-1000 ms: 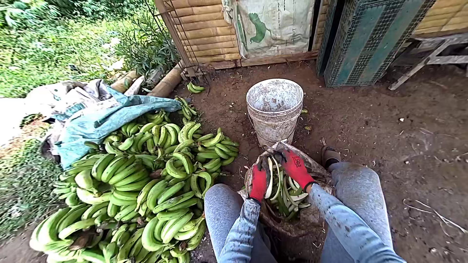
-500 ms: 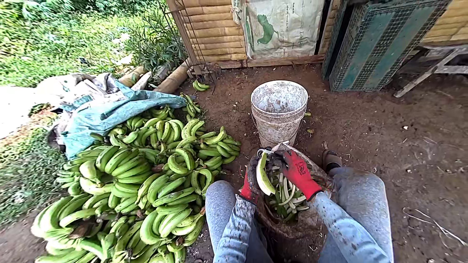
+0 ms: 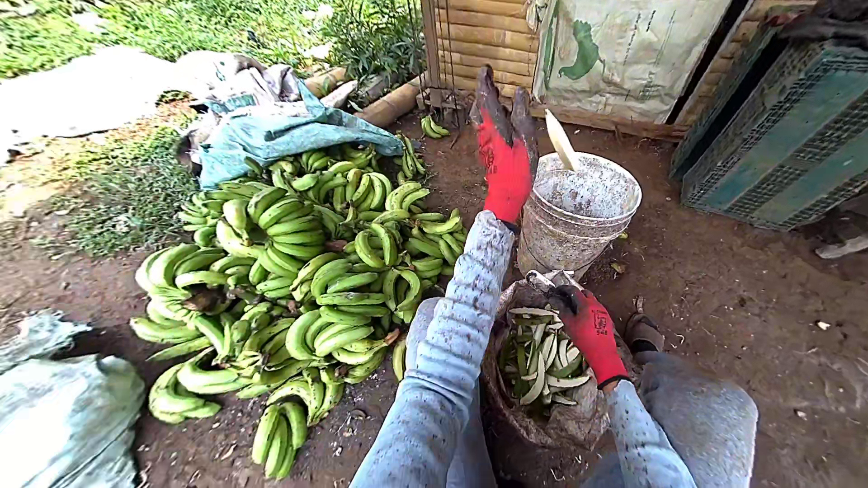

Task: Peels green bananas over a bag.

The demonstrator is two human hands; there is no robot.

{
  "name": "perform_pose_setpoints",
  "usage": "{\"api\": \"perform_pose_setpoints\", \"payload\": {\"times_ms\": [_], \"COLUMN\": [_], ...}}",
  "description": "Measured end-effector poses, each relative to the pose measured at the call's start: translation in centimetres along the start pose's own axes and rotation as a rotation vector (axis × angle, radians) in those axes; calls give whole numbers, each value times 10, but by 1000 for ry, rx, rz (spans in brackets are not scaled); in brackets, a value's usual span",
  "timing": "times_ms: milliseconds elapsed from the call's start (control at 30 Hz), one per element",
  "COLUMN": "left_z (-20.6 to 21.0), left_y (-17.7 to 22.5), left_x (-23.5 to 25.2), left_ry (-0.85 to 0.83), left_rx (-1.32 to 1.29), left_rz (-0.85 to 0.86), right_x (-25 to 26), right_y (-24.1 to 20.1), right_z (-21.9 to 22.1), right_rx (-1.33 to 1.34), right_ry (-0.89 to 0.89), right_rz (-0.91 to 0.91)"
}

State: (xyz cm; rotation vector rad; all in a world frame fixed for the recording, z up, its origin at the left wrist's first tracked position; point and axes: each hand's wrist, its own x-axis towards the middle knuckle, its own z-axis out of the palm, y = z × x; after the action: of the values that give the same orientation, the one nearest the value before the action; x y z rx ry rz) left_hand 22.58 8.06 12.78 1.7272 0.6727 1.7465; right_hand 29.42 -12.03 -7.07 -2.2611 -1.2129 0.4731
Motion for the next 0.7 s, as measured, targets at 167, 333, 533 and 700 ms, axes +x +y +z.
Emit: {"api": "perform_pose_setpoints", "payload": {"times_ms": [167, 333, 533, 700], "left_z": [-192, -439, -608, -621], "left_y": [-28, -130, -129, -151], "left_x": [-88, -285, -347, -347], "left_ry": [127, 199, 103, -174], "left_rx": [320, 1126, 1245, 1277], "left_rz": [160, -800, -1572, -1647], "right_x": [-6, -14, -15, -20], "right_y": [-1, 7, 22, 29], "right_z": [13, 18, 29, 42], "right_rx": [-45, -56, -52, -87], "right_ry": [-2, -44, -183, -304], "right_rz": [-135, -217, -148, -117]}}
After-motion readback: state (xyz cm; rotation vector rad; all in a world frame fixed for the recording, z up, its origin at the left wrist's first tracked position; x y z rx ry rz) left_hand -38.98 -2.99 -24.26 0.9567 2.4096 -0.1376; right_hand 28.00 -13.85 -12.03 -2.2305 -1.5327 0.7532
